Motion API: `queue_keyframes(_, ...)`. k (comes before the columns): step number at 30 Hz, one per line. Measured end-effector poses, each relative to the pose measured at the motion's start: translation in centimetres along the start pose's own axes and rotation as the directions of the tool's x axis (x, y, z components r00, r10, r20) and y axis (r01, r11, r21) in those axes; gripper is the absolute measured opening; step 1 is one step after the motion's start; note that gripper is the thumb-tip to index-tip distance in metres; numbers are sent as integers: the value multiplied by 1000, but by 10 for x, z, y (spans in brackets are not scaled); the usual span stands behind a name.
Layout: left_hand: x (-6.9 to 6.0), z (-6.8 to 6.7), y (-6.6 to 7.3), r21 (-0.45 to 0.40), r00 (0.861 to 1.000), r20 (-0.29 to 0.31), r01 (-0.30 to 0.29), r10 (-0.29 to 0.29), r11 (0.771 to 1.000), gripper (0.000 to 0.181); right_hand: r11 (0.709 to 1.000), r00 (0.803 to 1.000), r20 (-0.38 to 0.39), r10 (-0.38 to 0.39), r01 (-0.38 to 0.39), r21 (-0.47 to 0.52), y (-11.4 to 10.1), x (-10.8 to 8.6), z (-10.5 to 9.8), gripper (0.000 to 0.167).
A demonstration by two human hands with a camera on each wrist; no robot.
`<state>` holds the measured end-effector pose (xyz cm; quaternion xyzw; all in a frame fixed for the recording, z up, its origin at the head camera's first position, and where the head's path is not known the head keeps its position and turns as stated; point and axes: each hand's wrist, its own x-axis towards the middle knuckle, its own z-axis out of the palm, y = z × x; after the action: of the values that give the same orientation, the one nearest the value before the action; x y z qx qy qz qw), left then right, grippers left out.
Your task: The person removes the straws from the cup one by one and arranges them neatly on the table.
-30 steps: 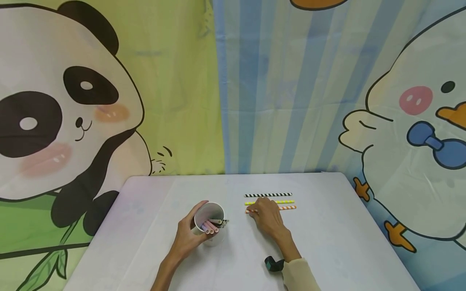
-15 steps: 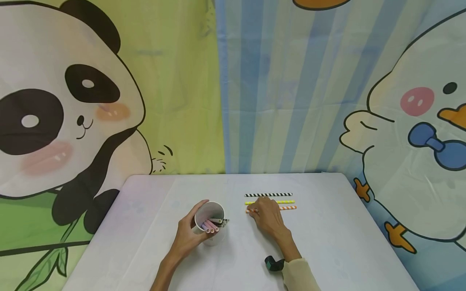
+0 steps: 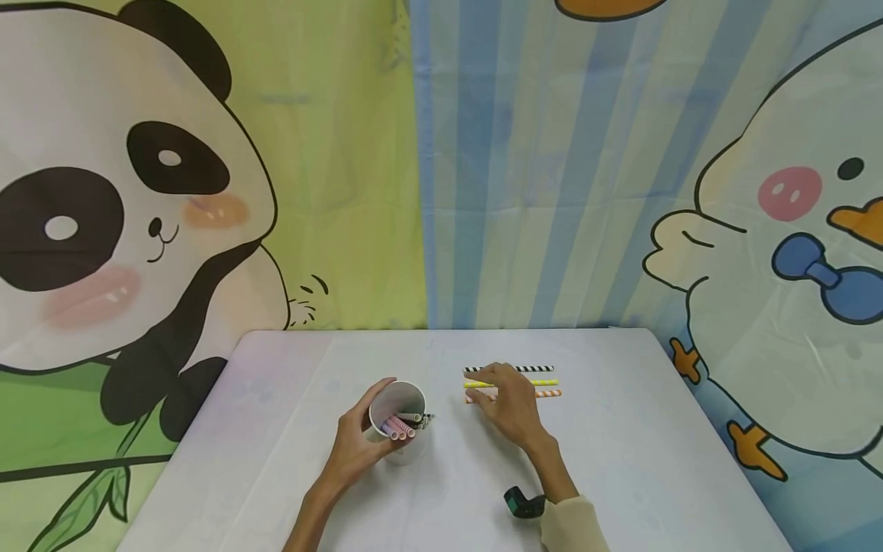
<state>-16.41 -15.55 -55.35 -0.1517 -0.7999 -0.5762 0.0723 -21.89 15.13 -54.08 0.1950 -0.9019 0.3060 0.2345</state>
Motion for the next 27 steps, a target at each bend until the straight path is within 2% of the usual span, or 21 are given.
queue_keyframes(4, 0, 0, 0, 8, 1000, 1, -1, 1, 1000, 96, 991, 1000, -14, 24, -22, 134, -15, 7, -13, 28)
queue_keyframes(8, 0, 0, -2, 12, 1000, 1, -18, 18, 1000, 95, 960, 999, -2, 49, -47, 276, -32, 12, -27, 23)
queue_keyframes(10, 0, 0, -3, 12, 1000, 2, -21, 21, 1000, 95, 933, 999, 8, 44, -44, 357, -41, 14, -33, 21)
queue_keyframes(15, 0, 0, -4, 6, 999, 1, -36, 36, 999, 94, 836, 997, 77, -30, -17, 549, -60, 20, -45, 23)
queue_keyframes(17, 1, -1, -3, 5, 999, 0, -39, 39, 999, 93, 813, 992, 103, -76, 1, 583, -65, 22, -47, 25)
queue_keyframes(23, 1, 0, -3, 4, 1000, 4, -30, 30, 1000, 93, 782, 964, 136, -230, 99, 615, -69, 28, -43, 25)
queue_keyframes(27, 0, 0, -3, -1, 1000, 6, -17, 17, 1000, 93, 766, 944, 185, -273, 97, 636, -73, 30, -41, 24)
